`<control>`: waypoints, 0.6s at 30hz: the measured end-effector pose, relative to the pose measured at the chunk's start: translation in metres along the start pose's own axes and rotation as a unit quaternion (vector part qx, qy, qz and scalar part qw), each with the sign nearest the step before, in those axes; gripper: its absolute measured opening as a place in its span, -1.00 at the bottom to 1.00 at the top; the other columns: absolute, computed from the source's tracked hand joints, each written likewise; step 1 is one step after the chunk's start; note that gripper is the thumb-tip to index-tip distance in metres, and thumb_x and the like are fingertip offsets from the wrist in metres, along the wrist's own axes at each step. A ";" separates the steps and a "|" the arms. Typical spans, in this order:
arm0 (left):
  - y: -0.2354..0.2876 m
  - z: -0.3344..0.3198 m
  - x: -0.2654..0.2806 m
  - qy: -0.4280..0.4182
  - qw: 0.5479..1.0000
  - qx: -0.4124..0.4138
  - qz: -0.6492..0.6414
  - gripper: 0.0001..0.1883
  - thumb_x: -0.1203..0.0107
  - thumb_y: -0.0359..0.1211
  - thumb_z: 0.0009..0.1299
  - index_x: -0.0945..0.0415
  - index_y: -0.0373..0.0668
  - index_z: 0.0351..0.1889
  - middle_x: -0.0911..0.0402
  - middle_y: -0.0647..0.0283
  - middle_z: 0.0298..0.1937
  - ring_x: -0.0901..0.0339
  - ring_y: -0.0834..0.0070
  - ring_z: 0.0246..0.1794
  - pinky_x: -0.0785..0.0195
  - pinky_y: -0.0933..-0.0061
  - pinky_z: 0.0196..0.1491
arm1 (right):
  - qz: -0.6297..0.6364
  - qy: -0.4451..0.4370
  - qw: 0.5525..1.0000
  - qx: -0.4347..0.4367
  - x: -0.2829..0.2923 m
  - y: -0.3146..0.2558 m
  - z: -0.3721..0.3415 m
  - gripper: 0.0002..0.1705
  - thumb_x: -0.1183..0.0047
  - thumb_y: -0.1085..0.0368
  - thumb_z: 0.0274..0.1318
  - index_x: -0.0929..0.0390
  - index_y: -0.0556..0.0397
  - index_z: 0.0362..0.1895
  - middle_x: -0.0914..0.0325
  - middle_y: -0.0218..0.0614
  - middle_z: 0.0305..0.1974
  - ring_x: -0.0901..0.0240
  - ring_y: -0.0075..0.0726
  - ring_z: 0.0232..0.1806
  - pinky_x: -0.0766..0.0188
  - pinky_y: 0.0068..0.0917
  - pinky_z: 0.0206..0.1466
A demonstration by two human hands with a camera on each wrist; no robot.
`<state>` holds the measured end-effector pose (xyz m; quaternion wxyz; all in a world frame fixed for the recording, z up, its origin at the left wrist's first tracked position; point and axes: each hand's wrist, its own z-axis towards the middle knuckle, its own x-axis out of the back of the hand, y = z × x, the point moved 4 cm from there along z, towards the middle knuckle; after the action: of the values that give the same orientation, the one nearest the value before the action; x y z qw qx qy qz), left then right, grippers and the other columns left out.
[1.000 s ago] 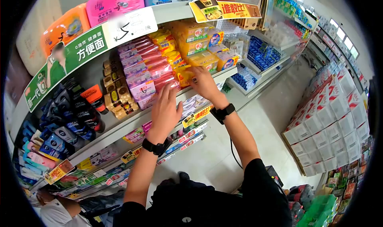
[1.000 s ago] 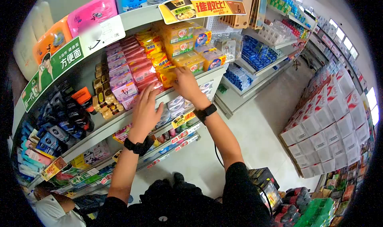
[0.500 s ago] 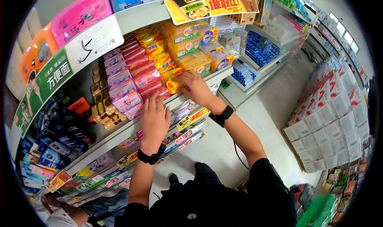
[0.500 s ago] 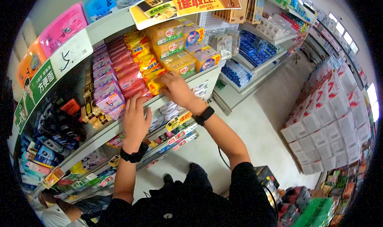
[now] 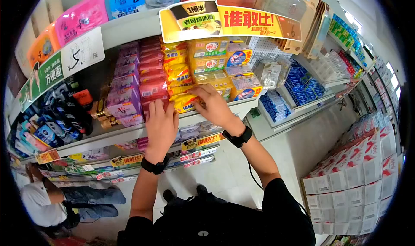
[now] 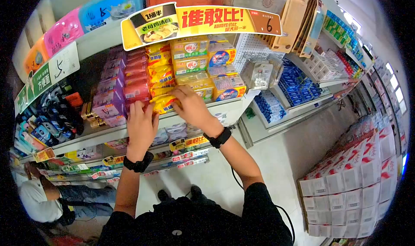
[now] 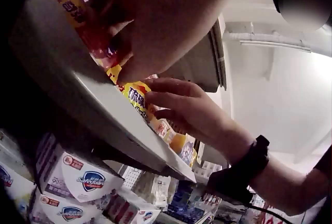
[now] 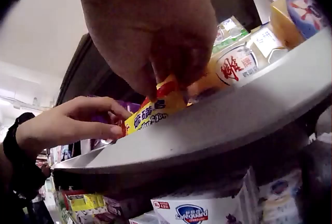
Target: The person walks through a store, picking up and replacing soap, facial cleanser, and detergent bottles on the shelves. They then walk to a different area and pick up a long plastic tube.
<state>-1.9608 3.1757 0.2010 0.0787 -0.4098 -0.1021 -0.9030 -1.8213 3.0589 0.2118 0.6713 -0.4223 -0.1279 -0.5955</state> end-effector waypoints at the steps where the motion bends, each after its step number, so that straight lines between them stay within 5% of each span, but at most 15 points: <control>1: 0.000 -0.002 -0.001 0.000 1.000 0.005 -0.009 -0.63 -0.25 -0.35 0.25 -0.56 -0.20 0.02 -0.36 0.09 -0.07 -0.38 0.10 0.00 -0.38 0.12 -0.09 | -0.004 0.006 1.000 0.013 0.000 0.000 -0.003 -0.60 -0.19 0.43 0.05 -0.55 0.08 0.04 -0.54 -0.12 -0.03 -0.44 0.08 0.06 -0.43 -0.15 0.13; 6: 0.000 0.003 -0.002 0.006 1.000 -0.002 -0.023 -0.68 -0.23 -0.37 0.25 -0.56 -0.26 -0.04 -0.45 0.13 0.08 -0.41 0.14 0.11 -0.37 0.12 -0.02 | -0.055 0.028 0.996 0.065 -0.004 0.000 -0.006 -0.67 -0.21 0.47 -0.01 -0.58 0.13 -0.07 -0.58 -0.16 -0.11 -0.49 0.03 0.00 -0.46 -0.18 0.09; 13: -0.004 0.007 -0.008 -0.009 0.997 -0.055 -0.046 -0.79 -0.19 -0.39 0.27 -0.55 -0.29 -0.17 -0.54 0.17 -0.07 -0.45 0.19 0.06 -0.33 0.16 0.03 | -0.144 0.045 0.985 0.089 -0.007 -0.009 -0.008 -0.77 -0.18 0.45 -0.06 -0.59 0.19 -0.22 -0.58 -0.18 -0.19 -0.48 -0.05 0.01 -0.46 -0.23 0.08; 18: -0.011 0.009 -0.007 -0.037 0.993 -0.087 -0.077 -0.69 -0.21 -0.34 0.27 -0.51 -0.27 -0.07 -0.51 0.12 0.02 -0.42 0.16 0.13 -0.30 0.15 0.09 | -0.122 0.044 0.991 0.035 -0.005 -0.017 -0.016 -0.61 -0.20 0.45 -0.03 -0.57 0.14 -0.03 -0.55 -0.15 0.08 -0.36 0.04 0.27 -0.33 -0.10 0.28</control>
<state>-1.9526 3.1889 0.1998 -0.0310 -0.4393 -0.0571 -0.8960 -1.8435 3.0520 0.2051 0.6131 -0.3534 -0.1692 -0.6860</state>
